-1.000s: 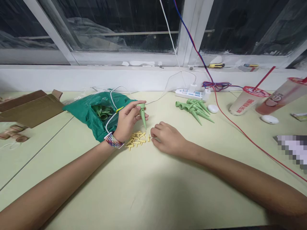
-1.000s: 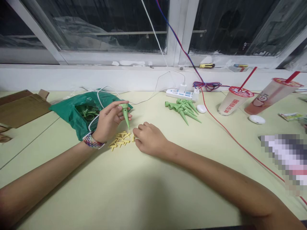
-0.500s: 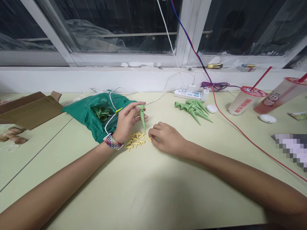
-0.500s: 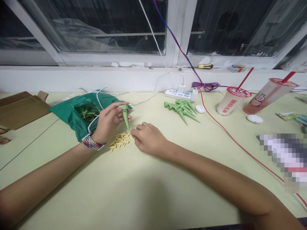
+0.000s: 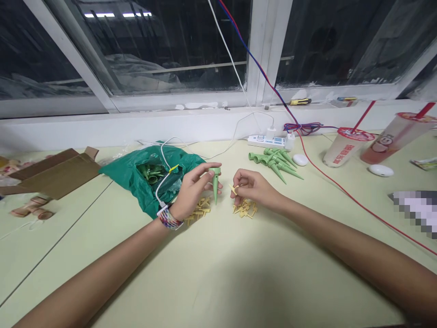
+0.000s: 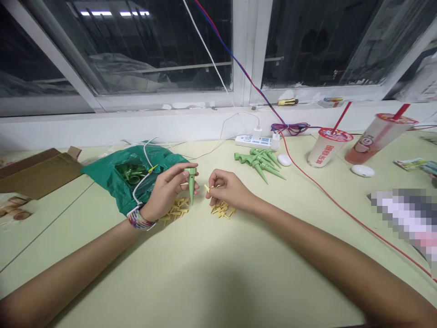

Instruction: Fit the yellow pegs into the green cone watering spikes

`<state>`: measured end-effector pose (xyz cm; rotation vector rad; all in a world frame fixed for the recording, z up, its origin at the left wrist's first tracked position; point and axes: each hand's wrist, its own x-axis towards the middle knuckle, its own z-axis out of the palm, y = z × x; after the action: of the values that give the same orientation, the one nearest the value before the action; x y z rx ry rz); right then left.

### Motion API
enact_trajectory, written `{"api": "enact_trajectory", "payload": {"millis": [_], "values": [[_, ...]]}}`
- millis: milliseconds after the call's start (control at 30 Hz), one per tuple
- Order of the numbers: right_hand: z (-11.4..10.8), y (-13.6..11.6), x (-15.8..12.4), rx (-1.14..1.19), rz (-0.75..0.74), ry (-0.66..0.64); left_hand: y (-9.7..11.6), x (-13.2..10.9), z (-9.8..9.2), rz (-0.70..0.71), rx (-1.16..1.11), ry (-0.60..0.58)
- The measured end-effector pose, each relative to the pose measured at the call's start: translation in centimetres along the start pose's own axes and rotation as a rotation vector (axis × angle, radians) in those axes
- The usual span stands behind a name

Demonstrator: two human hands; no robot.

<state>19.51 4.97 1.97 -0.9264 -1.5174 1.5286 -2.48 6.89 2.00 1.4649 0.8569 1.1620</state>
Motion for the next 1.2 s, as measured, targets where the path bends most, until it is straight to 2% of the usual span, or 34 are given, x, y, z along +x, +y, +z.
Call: {"api": "enact_trajectory", "payload": {"millis": [200, 333, 533, 700, 867, 1200], "values": [[-0.8, 0.5, -1.8, -0.003, -0.054, 0.099, 1.1, -1.2, 1.8, -0.094, 0.054, -0.125], [-0.7, 0.6, -3.3, 0.005, -0.1, 0.161, 1.5, -1.5, 2.3, -0.164, 0.056, -0.155], [-0.4, 1.0, -2.8, -0.011, -0.161, 0.207, 1.5, -1.7, 2.2, -0.188, 0.01, -0.205], [-0.2, 0.8, -1.8, -0.106, -0.247, 0.218, 1.4, -1.6, 1.8, -0.173, -0.005, -0.179], [-0.1, 0.5, -2.3, -0.262, -0.324, 0.235, 1.1, -1.3, 1.7, -0.169, -0.01, -0.12], [-0.3, -0.4, -2.5, -0.263, -0.304, 0.24, 1.2, -1.4, 1.8, -0.188, -0.087, -0.139]]}}
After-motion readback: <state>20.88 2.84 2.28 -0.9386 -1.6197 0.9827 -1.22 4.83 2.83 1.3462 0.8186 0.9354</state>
